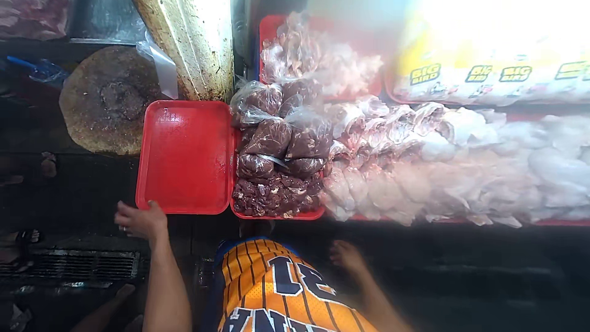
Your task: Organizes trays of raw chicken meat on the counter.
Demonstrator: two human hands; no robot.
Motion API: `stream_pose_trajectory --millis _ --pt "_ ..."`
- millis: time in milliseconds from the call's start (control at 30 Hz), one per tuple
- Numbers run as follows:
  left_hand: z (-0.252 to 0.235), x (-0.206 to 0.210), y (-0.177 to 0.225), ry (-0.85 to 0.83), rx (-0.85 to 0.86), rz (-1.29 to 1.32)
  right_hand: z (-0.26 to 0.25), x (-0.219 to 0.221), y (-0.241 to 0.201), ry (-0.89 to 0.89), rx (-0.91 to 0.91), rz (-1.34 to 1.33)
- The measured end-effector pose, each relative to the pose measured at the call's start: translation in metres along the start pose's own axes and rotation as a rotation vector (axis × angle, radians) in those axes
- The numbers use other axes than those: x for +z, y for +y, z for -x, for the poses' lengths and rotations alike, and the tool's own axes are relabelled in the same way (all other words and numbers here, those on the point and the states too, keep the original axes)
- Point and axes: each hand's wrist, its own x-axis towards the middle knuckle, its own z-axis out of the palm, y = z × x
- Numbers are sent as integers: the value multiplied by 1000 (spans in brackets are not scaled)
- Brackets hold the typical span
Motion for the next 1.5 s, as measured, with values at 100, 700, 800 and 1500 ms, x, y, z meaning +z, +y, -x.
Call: stream_pose_trajectory --millis 100,700,800,1500 --pt "-2 12 -25 -193 -500 411 -25 3 20 -127 94 196" --pt "47 65 -5 -432 -441 955 -31 11 -17 -53 46 129" --pt "44 61 -11 -496 -429 965 -17 34 -19 -31 90 116" --pt "-201 -31 35 -859 267 16 68 166 -118 -163 45 330"
